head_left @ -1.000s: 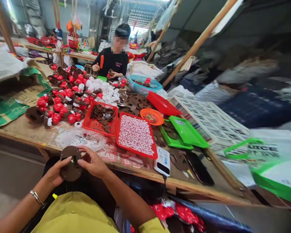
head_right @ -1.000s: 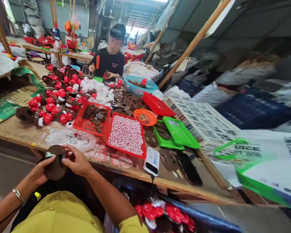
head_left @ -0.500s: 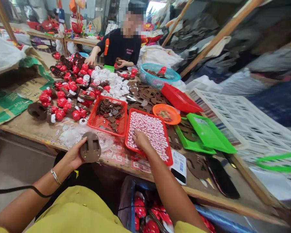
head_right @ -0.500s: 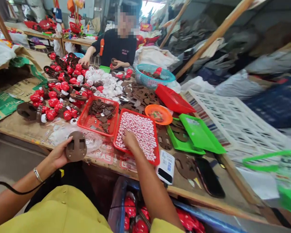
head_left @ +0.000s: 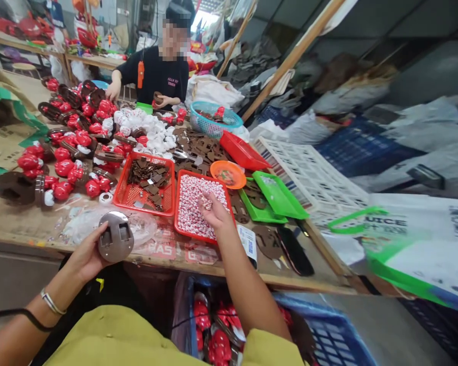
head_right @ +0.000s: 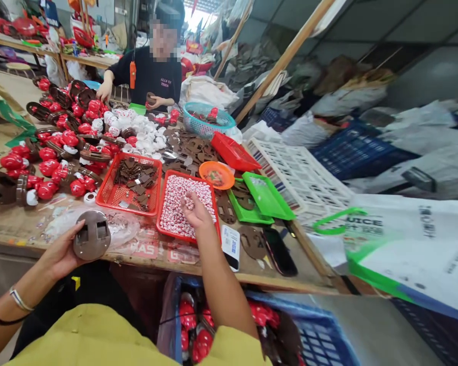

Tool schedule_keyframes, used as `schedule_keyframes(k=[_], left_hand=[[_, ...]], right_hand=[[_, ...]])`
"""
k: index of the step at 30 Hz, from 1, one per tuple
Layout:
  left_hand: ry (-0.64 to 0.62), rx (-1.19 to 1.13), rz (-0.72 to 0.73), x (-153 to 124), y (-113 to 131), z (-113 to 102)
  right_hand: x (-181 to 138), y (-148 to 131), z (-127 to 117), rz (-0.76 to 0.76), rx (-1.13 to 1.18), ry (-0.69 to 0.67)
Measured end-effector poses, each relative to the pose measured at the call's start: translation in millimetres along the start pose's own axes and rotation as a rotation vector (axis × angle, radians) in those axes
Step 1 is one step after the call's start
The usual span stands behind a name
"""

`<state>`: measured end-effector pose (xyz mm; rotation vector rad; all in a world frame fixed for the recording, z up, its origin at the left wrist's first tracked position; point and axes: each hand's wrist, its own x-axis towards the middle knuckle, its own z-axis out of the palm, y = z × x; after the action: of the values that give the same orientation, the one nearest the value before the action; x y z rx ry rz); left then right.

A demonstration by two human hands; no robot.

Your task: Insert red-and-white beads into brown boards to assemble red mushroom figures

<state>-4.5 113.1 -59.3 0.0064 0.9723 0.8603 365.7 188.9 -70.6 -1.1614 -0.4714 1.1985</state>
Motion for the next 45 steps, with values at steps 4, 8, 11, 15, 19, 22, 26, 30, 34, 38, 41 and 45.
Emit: schedule_keyframes(k=[4, 8, 11, 15, 19, 22, 26, 30, 34, 38, 41, 45], left_hand=[[0.019, -0.003, 0.000, 7.5, -16.3, 11.4], [0.003, -0.075, 0.046, 12.7, -28.1, 22.6], [0.009, -0.148, 0.118, 15.9, -29.0, 25.0], [0.047, -0.209, 0.171, 18.7, -26.5, 19.2], [-0.010, -0.209, 0.147, 21.2, -24.8, 12.4], [-0.029, -0.214, 0.146, 21.7, -24.6, 11.5], [-0.004, -0.205, 0.157, 19.2, -25.2, 15.0], [0.038, -0.190, 0.155, 15.1, -23.8, 16.8], [0.035, -0.159, 0.116, 9.1, -15.8, 10.8], [0.002, -0.184, 0.130, 2.0, -2.4, 1.7], [0.043, -0.186, 0.186, -1.8, 5.2, -1.9], [0.068, -0.164, 0.234, -6.6, 11.5, -5.8]], right_hand=[[-37.5, 21.8, 40.4, 0.084, 0.270, -0.055], [-76.4, 63.6, 92.4, 0.263, 0.356, -0.185], [-100.1, 94.4, 128.0, 0.197, 0.265, -0.271], [-121.4, 114.7, 153.7, -0.040, -0.021, -0.333], [-126.6, 117.2, 154.4, -0.193, -0.332, -0.397], [-125.1, 117.9, 151.3, -0.209, -0.315, -0.433], [-127.7, 117.6, 153.7, -0.138, -0.138, -0.424], [-134.0, 108.7, 158.8, -0.104, 0.025, -0.429], [-128.4, 92.5, 153.3, -0.031, 0.112, -0.442], [-107.7, 77.8, 134.0, 0.097, 0.127, -0.405], [-92.3, 67.9, 114.4, 0.099, 0.078, -0.378], [-70.0, 47.8, 79.0, -0.193, -0.162, -0.308]])
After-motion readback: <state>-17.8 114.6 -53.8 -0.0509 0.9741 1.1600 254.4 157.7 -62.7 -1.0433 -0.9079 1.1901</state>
